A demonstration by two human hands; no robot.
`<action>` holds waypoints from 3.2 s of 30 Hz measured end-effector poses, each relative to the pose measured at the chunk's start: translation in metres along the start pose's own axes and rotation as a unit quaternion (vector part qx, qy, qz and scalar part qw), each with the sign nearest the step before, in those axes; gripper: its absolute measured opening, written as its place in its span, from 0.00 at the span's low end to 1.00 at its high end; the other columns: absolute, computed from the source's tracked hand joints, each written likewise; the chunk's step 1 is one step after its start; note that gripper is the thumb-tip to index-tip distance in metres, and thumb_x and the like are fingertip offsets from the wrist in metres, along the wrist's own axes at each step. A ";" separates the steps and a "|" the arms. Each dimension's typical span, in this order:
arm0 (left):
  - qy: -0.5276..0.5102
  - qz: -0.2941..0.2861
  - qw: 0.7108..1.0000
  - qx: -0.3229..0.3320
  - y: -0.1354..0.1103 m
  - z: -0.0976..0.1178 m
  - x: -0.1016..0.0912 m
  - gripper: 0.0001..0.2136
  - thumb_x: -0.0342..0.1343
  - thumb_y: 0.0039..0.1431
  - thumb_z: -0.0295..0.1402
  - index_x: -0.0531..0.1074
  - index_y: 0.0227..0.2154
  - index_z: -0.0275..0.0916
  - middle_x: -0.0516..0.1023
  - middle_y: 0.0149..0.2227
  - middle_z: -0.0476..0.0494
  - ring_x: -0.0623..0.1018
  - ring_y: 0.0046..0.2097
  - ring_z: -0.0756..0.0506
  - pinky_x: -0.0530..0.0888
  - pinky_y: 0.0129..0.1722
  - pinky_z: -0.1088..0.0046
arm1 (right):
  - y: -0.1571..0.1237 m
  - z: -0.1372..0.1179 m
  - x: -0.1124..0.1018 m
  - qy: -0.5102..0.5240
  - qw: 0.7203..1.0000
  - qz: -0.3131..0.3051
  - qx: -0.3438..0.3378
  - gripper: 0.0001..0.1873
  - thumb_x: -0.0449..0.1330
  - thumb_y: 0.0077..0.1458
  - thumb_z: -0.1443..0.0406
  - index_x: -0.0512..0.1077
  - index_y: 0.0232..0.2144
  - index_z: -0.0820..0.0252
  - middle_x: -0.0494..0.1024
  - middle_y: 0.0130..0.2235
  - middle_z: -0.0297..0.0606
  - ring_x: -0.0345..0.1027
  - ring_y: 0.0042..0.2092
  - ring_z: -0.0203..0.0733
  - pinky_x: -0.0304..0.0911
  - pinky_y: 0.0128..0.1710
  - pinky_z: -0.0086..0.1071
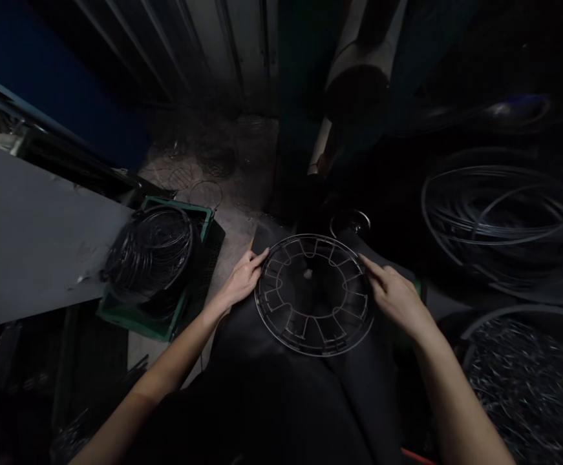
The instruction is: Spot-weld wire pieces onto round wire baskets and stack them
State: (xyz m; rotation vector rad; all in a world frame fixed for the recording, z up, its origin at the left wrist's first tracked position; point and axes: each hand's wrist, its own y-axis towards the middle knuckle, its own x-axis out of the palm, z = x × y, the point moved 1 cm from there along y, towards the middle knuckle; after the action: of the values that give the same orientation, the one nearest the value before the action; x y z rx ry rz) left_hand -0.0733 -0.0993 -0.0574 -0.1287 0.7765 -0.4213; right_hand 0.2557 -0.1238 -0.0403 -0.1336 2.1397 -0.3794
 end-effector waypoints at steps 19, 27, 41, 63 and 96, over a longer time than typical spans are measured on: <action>-0.146 0.141 0.978 -0.050 -0.013 -0.009 0.018 0.17 0.44 0.64 0.38 0.69 0.51 0.42 0.73 0.48 0.43 0.72 0.51 0.45 0.67 0.54 0.65 | -0.023 0.004 0.007 0.193 0.981 -0.019 -0.015 0.27 0.52 0.57 0.55 0.65 0.58 0.53 0.69 0.56 0.36 0.60 0.59 0.47 0.51 0.61 0.45; -0.271 0.087 0.952 -0.114 -0.017 -0.010 0.011 0.17 0.52 0.59 0.40 0.72 0.48 0.41 0.75 0.51 0.44 0.72 0.55 0.43 0.64 0.58 0.64 | -0.028 -0.002 0.010 0.158 0.985 0.064 0.039 0.23 0.52 0.57 0.54 0.71 0.52 0.54 0.76 0.44 0.40 0.69 0.46 0.45 0.64 0.50 0.39; -0.545 0.100 0.797 -0.239 -0.006 0.005 0.005 0.20 0.66 0.45 0.34 0.74 0.43 0.37 0.78 0.31 0.49 0.75 0.29 0.54 0.74 0.35 0.79 | -0.035 -0.001 0.015 0.363 0.918 0.062 0.148 0.28 0.61 0.50 0.51 0.71 0.50 0.57 0.74 0.51 0.41 0.67 0.52 0.49 0.62 0.55 0.44; -0.630 0.006 0.734 -0.254 0.013 0.004 0.010 0.05 0.61 0.52 0.29 0.73 0.33 0.35 0.76 0.25 0.49 0.72 0.22 0.56 0.69 0.21 0.83 | -0.028 0.009 0.006 0.522 0.841 -0.032 0.138 0.27 0.68 0.40 0.49 0.77 0.40 0.59 0.79 0.34 0.39 0.74 0.33 0.41 0.71 0.42 0.40; -0.610 0.115 0.760 -0.193 0.006 0.014 0.039 0.11 0.60 0.54 0.37 0.67 0.28 0.35 0.63 0.18 0.57 0.53 0.14 0.61 0.49 0.12 0.86 | -0.085 0.017 0.049 0.246 0.947 0.207 0.006 0.20 0.55 0.58 0.55 0.73 0.49 0.55 0.74 0.48 0.40 0.66 0.51 0.43 0.58 0.56 0.42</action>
State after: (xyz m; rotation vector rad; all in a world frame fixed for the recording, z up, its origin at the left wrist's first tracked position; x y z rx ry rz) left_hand -0.0367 -0.1107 -0.0746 -0.6206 -0.4479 0.1212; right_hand 0.2380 -0.2198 -0.0610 0.4586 2.5751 -0.1864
